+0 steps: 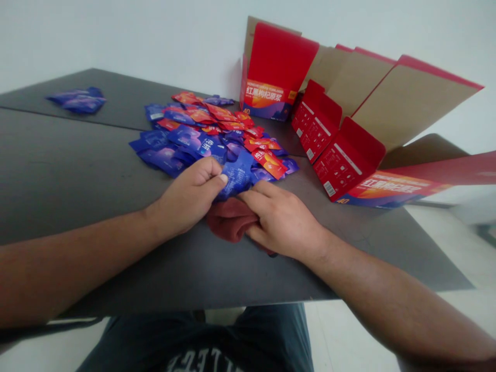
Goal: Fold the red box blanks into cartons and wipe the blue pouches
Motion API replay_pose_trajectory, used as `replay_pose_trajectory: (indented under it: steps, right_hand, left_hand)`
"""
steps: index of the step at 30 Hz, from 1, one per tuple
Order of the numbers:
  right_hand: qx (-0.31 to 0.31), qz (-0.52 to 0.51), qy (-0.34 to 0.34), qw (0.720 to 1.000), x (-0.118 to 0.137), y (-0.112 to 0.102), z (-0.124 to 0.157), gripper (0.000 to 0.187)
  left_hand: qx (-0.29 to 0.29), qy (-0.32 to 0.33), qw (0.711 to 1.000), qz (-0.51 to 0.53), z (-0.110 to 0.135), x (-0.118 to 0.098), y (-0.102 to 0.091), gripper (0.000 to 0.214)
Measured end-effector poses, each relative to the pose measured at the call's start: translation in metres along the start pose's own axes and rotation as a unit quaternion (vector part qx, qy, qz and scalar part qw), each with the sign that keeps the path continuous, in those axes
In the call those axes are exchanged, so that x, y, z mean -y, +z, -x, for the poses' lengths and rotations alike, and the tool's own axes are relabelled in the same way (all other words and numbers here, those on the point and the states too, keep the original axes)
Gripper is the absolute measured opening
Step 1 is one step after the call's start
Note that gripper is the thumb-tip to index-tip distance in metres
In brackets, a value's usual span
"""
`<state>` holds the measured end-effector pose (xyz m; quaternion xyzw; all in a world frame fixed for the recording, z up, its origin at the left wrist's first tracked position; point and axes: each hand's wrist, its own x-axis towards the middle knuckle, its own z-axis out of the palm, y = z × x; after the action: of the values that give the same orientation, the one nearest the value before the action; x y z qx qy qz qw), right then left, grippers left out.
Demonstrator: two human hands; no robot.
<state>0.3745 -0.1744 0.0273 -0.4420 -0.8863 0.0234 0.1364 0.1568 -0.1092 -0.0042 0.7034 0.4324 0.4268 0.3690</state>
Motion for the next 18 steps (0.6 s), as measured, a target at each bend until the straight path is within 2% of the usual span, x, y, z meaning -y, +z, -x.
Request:
replay_pose_trajectory:
  steps: [3, 7, 12, 16, 18]
  right_hand:
    - [-0.016, 0.011, 0.022, 1.0, 0.0019, 0.0015, -0.0004, 0.02]
    - [0.014, 0.008, -0.035, 0.999, 0.0045, 0.0041, -0.0003, 0.024]
    - [-0.019, 0.012, 0.017, 1.0, 0.0025, 0.0049, -0.0009, 0.018]
    - [0.01, 0.008, -0.035, 0.999, 0.0029, 0.0057, -0.0017, 0.023]
    - [0.008, 0.003, -0.024, 1.0, 0.0017, 0.0048, -0.002, 0.023]
  left_hand:
    - [-0.012, -0.005, 1.0, 0.011, 0.0004, -0.0008, 0.0008, 0.02]
    - [-0.026, -0.022, 0.999, 0.006, 0.0008, -0.0003, 0.0015, 0.019]
    - [-0.02, -0.015, 0.999, 0.035, 0.0007, 0.0027, 0.0022, 0.018]
    - [-0.033, -0.028, 0.999, 0.017, 0.0008, 0.0029, 0.0026, 0.019]
    - [-0.039, -0.024, 0.999, 0.021, 0.0006, 0.0029, 0.0028, 0.019]
